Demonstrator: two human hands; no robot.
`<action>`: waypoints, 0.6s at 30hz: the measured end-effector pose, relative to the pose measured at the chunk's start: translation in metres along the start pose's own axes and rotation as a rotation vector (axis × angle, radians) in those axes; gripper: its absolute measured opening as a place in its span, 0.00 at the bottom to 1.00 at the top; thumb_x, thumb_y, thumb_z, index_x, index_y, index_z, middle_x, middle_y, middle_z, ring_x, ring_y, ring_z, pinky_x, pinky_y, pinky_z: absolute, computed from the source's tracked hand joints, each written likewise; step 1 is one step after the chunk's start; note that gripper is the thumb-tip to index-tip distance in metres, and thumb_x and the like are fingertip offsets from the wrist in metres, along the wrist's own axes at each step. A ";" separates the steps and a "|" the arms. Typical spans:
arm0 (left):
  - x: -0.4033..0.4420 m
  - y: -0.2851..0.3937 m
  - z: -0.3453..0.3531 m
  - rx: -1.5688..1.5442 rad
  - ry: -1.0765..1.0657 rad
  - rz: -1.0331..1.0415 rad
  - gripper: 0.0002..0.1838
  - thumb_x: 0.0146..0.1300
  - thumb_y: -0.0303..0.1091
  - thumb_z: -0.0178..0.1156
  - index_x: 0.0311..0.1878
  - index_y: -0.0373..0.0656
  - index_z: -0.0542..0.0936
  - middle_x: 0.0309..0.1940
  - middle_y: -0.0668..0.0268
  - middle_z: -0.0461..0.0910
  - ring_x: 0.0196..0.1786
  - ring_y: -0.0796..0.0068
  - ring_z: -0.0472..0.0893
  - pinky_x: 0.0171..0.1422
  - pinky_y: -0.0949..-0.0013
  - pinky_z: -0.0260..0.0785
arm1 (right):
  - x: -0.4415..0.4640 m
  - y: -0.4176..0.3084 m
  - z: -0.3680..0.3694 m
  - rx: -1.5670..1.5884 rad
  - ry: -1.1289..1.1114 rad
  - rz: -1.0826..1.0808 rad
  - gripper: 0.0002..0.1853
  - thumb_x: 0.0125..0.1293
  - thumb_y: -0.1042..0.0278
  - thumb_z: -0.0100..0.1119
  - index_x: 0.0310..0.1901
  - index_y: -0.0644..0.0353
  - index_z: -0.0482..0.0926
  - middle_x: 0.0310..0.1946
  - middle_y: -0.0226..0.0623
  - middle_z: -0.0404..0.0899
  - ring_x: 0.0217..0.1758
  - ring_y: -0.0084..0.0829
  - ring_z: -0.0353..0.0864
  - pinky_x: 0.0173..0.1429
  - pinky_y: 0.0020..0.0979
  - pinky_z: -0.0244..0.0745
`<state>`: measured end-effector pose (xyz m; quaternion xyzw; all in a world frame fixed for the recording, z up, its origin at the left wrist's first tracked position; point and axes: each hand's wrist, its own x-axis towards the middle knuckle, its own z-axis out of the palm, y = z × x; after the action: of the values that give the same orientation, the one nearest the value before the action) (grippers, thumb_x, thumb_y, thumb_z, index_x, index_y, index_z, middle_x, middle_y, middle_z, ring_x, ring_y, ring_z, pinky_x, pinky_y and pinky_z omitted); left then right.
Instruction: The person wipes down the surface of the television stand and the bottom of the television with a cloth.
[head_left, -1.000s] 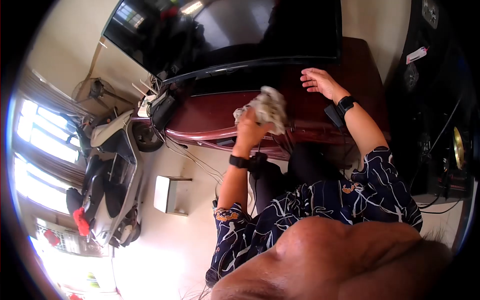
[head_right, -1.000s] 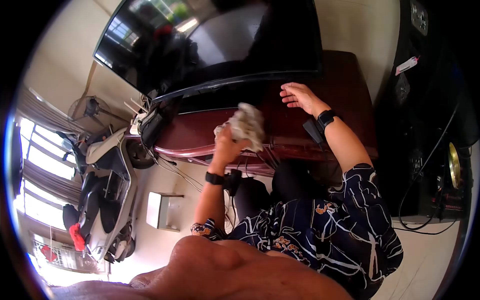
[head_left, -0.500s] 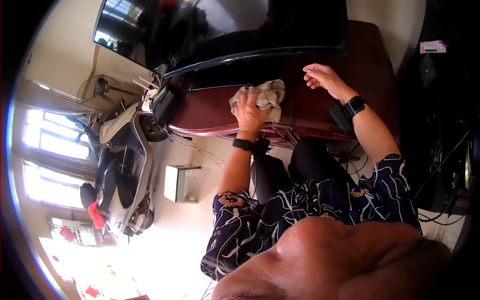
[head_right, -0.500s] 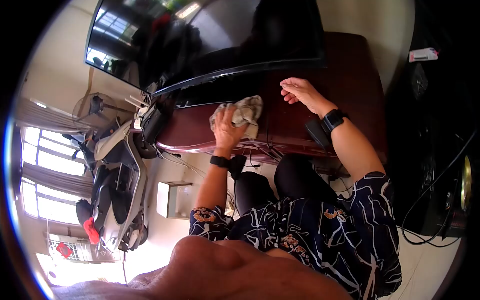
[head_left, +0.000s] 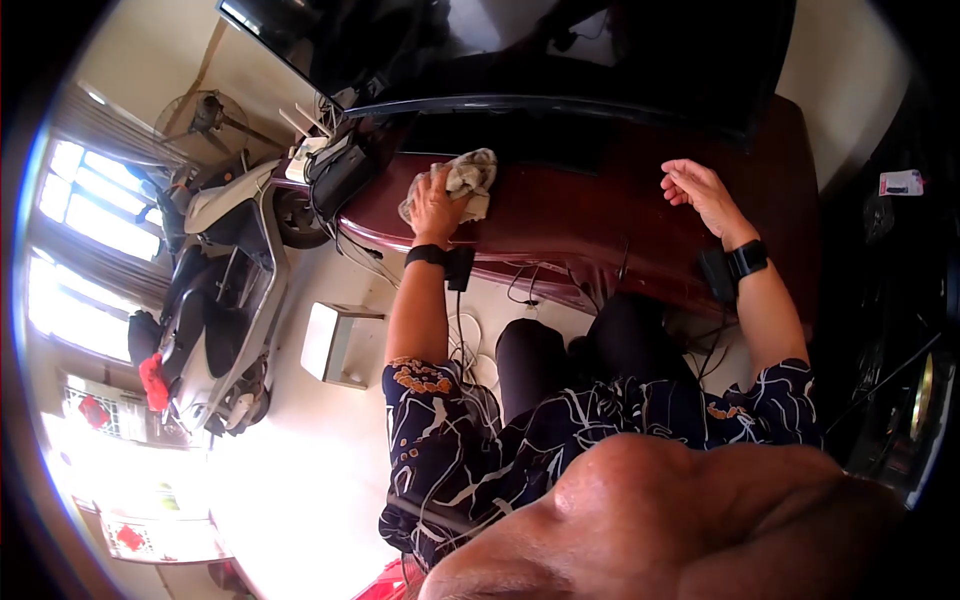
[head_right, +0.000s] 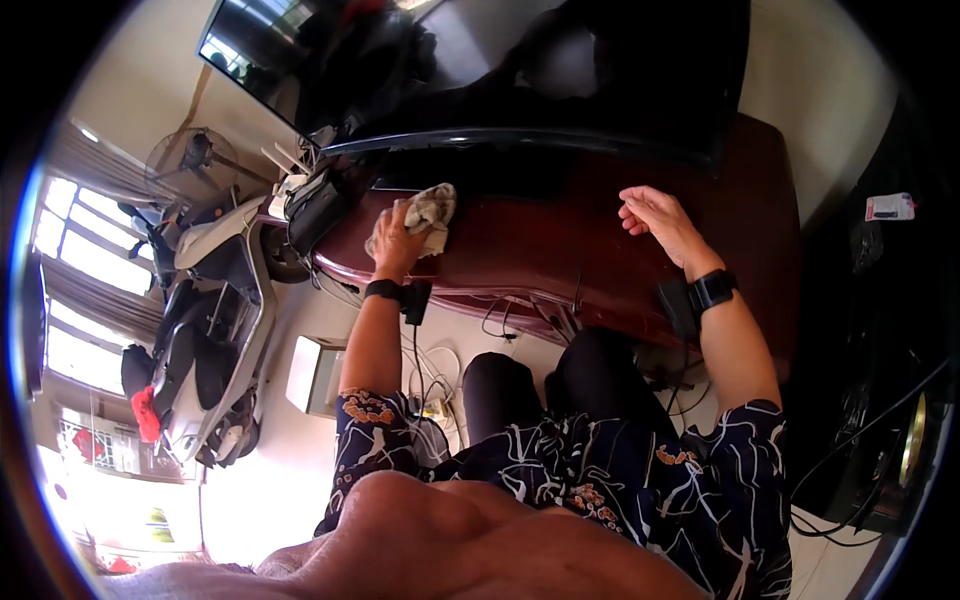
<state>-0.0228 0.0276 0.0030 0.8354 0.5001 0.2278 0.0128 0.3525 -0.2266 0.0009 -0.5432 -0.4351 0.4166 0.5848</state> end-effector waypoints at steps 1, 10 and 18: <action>0.005 -0.008 -0.004 0.010 -0.002 -0.042 0.38 0.51 0.50 0.70 0.66 0.65 0.67 0.67 0.58 0.65 0.71 0.51 0.61 0.70 0.46 0.58 | 0.000 -0.001 0.001 -0.003 0.003 0.003 0.19 0.73 0.58 0.52 0.54 0.66 0.74 0.38 0.35 0.77 0.39 0.23 0.77 0.45 0.24 0.75; 0.049 -0.093 -0.010 0.098 0.050 -0.291 0.37 0.54 0.58 0.65 0.68 0.65 0.67 0.70 0.59 0.62 0.72 0.54 0.61 0.69 0.46 0.59 | -0.007 -0.013 0.004 -0.065 0.015 0.028 0.18 0.73 0.58 0.52 0.54 0.65 0.74 0.37 0.34 0.77 0.39 0.23 0.77 0.45 0.24 0.76; 0.067 -0.123 -0.020 0.084 0.015 -0.470 0.39 0.53 0.65 0.63 0.68 0.68 0.65 0.69 0.60 0.63 0.72 0.52 0.61 0.69 0.37 0.52 | -0.009 -0.018 0.005 -0.037 0.050 0.090 0.18 0.74 0.59 0.51 0.54 0.65 0.73 0.37 0.35 0.76 0.38 0.22 0.77 0.42 0.24 0.78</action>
<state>-0.1066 0.1411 0.0150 0.6942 0.6898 0.2037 0.0269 0.3457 -0.2346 0.0189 -0.5832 -0.4034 0.4205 0.5660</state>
